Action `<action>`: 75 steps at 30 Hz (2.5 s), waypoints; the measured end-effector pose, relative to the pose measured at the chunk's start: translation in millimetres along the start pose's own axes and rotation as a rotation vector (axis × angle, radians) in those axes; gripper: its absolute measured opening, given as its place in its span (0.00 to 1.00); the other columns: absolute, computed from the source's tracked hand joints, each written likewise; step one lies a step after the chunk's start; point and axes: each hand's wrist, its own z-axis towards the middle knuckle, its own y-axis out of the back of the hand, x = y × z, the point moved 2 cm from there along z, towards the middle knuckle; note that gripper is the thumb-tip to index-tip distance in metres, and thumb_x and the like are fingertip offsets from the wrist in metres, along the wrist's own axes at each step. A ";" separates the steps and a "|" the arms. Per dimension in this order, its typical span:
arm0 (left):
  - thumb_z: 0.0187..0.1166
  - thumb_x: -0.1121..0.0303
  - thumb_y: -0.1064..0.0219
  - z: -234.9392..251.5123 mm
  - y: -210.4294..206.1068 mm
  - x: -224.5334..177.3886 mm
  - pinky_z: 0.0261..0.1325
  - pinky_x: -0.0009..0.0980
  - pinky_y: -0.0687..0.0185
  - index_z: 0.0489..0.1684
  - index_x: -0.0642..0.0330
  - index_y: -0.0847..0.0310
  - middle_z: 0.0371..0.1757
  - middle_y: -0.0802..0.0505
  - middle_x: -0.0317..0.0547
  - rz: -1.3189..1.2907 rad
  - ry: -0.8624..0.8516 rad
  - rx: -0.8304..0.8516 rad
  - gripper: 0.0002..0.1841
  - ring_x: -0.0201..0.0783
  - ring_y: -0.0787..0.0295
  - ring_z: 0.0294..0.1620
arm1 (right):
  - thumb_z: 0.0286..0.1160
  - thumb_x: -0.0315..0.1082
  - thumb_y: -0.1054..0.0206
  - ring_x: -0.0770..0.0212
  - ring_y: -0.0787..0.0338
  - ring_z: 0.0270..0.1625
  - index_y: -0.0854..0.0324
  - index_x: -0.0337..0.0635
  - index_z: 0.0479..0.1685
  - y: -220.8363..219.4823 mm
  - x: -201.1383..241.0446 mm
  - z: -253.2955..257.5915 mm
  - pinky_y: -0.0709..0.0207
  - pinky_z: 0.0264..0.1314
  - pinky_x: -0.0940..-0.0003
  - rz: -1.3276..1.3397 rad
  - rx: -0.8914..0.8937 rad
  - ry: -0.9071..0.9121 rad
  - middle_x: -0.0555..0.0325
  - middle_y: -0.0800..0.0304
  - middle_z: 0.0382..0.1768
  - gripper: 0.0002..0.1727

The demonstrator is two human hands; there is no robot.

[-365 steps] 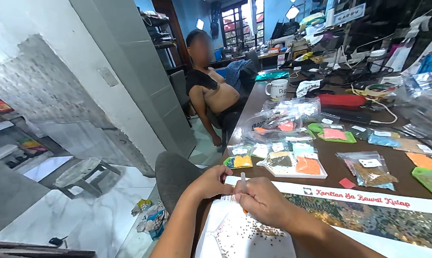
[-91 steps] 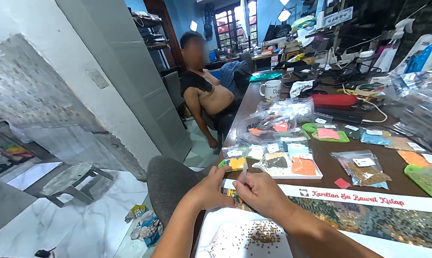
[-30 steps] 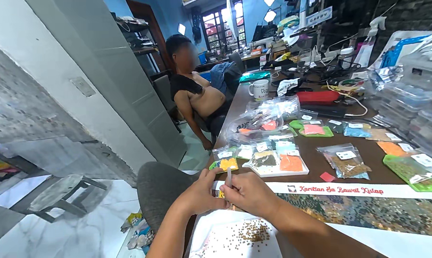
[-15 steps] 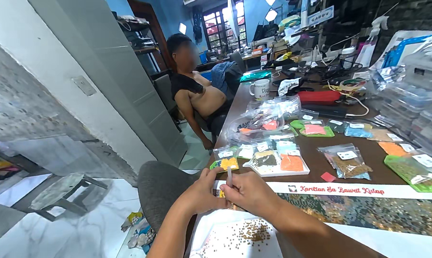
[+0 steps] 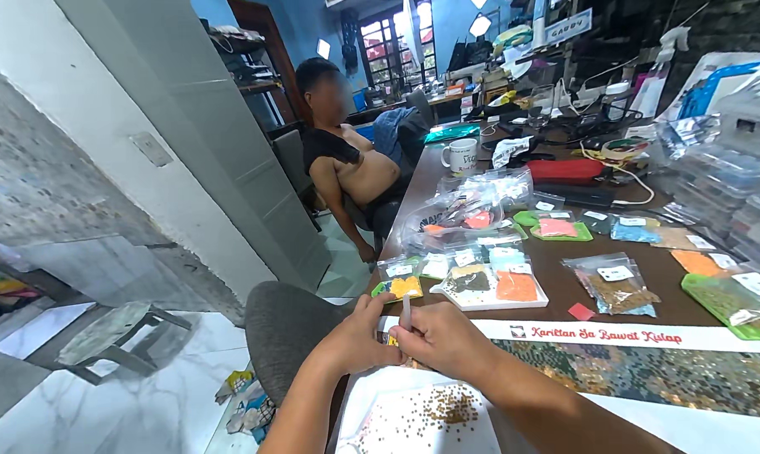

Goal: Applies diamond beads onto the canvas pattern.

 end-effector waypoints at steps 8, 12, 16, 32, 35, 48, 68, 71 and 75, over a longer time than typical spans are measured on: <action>0.59 0.62 0.14 1.2 -1.7 1.1 0.68 0.52 0.22 0.90 0.47 0.42 0.81 0.30 0.59 0.008 0.009 -0.014 0.52 0.52 0.23 0.72 | 0.80 0.38 0.38 0.67 0.24 0.19 0.18 0.37 0.21 -5.1 3.4 -3.2 0.31 0.23 0.73 -0.024 -0.054 -0.012 0.56 0.23 0.15 0.19; 0.58 0.63 0.14 0.3 -0.6 -0.6 0.68 0.52 0.22 0.89 0.47 0.42 0.81 0.30 0.59 0.002 0.010 -0.006 0.52 0.51 0.23 0.71 | 0.82 0.39 0.40 0.66 0.24 0.20 0.18 0.37 0.21 -2.1 6.7 -2.2 0.31 0.24 0.71 -0.042 -0.025 -0.065 0.56 0.24 0.15 0.20; 0.59 0.62 0.15 0.4 -1.0 -1.7 0.68 0.51 0.22 0.89 0.48 0.42 0.79 0.29 0.59 0.013 -0.005 -0.010 0.51 0.52 0.22 0.71 | 0.82 0.41 0.40 0.70 0.27 0.19 0.20 0.39 0.20 0.7 5.6 -0.5 0.34 0.22 0.74 -0.030 -0.044 -0.102 0.60 0.27 0.14 0.21; 0.61 0.63 0.18 2.2 4.9 11.7 0.64 0.42 0.18 0.89 0.47 0.43 0.78 0.28 0.55 -0.146 -0.043 0.017 0.49 0.44 0.20 0.68 | 0.82 0.42 0.39 0.72 0.28 0.19 0.18 0.38 0.22 0.6 0.1 0.5 0.36 0.23 0.76 0.013 0.019 -0.069 0.61 0.27 0.14 0.21; 0.60 0.65 0.18 2.4 3.7 10.2 0.66 0.44 0.19 0.90 0.49 0.43 0.79 0.29 0.57 -0.136 -0.055 0.020 0.50 0.46 0.22 0.71 | 0.83 0.42 0.40 0.70 0.27 0.20 0.18 0.38 0.23 0.7 -0.2 0.4 0.34 0.23 0.74 0.005 0.023 -0.045 0.60 0.26 0.14 0.21; 0.60 0.66 0.17 0.8 3.7 7.8 0.64 0.44 0.19 0.89 0.47 0.43 0.79 0.30 0.57 -0.114 -0.040 0.031 0.51 0.46 0.21 0.69 | 0.83 0.40 0.40 0.72 0.26 0.20 0.17 0.38 0.23 1.8 2.3 2.1 0.33 0.24 0.77 0.026 0.058 -0.011 0.60 0.23 0.16 0.20; 0.58 0.67 0.16 1.5 2.0 6.8 0.66 0.46 0.19 0.90 0.48 0.43 0.80 0.30 0.57 -0.116 -0.030 0.034 0.52 0.47 0.21 0.70 | 0.85 0.43 0.40 0.67 0.26 0.22 0.18 0.37 0.24 7.2 6.3 8.1 0.33 0.26 0.70 -0.021 0.193 -0.061 0.58 0.25 0.16 0.22; 0.58 0.67 0.16 1.4 1.4 6.5 0.65 0.46 0.19 0.90 0.48 0.44 0.80 0.30 0.57 -0.120 -0.035 0.036 0.52 0.47 0.21 0.69 | 0.85 0.44 0.40 0.69 0.26 0.21 0.18 0.38 0.23 5.7 7.9 7.3 0.33 0.26 0.72 -0.030 0.161 -0.135 0.59 0.26 0.16 0.22; 0.59 0.67 0.16 1.7 0.9 6.9 0.65 0.46 0.19 0.90 0.48 0.44 0.79 0.30 0.57 -0.116 -0.037 0.033 0.52 0.48 0.21 0.69 | 0.83 0.43 0.39 0.69 0.27 0.20 0.20 0.39 0.20 1.6 9.8 4.7 0.34 0.24 0.73 -0.056 0.075 -0.179 0.61 0.27 0.14 0.22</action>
